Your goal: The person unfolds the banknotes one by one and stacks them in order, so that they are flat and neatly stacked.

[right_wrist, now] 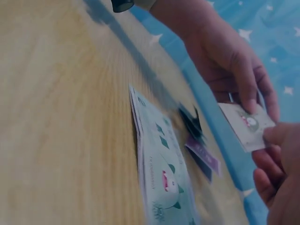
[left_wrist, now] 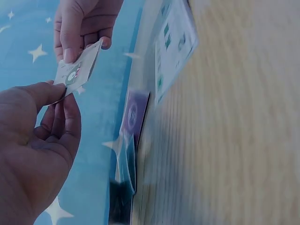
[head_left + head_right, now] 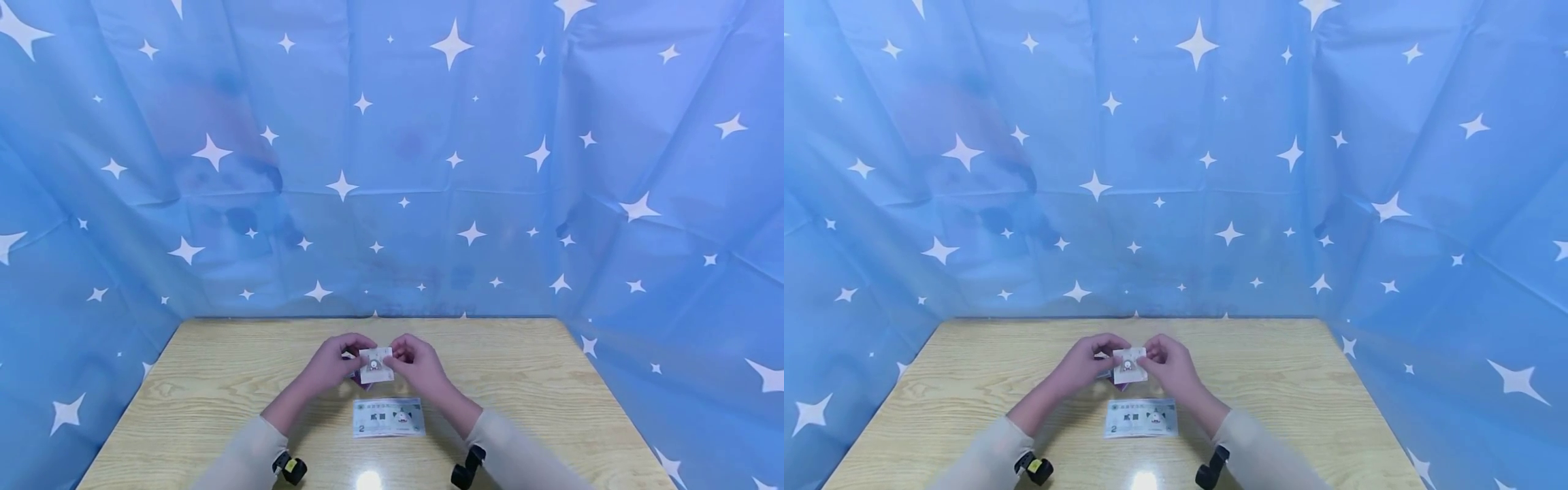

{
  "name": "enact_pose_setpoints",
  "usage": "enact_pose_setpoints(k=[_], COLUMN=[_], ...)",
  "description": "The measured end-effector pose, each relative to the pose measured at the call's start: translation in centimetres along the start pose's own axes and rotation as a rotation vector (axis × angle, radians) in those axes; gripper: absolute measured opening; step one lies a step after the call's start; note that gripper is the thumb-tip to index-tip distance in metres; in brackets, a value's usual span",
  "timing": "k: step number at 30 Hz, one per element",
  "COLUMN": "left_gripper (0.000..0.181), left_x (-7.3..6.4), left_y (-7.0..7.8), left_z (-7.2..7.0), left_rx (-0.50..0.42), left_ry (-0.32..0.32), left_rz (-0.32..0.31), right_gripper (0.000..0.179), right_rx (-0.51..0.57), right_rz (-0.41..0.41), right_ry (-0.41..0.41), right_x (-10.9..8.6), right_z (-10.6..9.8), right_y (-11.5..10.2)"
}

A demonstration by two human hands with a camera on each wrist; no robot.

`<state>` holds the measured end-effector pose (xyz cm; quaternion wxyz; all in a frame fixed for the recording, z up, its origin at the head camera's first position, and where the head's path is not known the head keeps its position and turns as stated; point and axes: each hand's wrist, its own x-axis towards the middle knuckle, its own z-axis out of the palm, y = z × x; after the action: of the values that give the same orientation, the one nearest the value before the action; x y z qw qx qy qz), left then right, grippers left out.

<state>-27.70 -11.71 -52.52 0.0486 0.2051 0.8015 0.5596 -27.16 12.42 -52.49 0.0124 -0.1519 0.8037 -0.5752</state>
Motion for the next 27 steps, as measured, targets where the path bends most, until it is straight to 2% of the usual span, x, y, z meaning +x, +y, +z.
enact_pose_setpoints(k=[5,12,20,27], left_gripper=[0.027,0.027,0.031,0.033], left_x=[-1.0,-1.8,-2.5,-2.7], left_y=[0.8,1.4,1.3,1.1], left_z=[1.1,1.7,2.0,1.9], left_rx=[-0.05,0.034,-0.007,-0.05], left_ry=[-0.041,-0.054,-0.074,-0.108], left_rz=[-0.015,0.023,0.053,0.037], right_gripper=[0.01,0.01,0.01,0.01], right_rx=[0.014,0.045,0.065,0.102], right_rz=[0.02,0.067,0.083,0.074], right_ry=[0.024,0.02,0.018,0.036], right_x=[-1.8,-3.5,-4.3,-4.6], right_z=[-0.5,-1.2,-1.5,-1.7], right_y=[-0.5,-0.8,-0.6,-0.9])
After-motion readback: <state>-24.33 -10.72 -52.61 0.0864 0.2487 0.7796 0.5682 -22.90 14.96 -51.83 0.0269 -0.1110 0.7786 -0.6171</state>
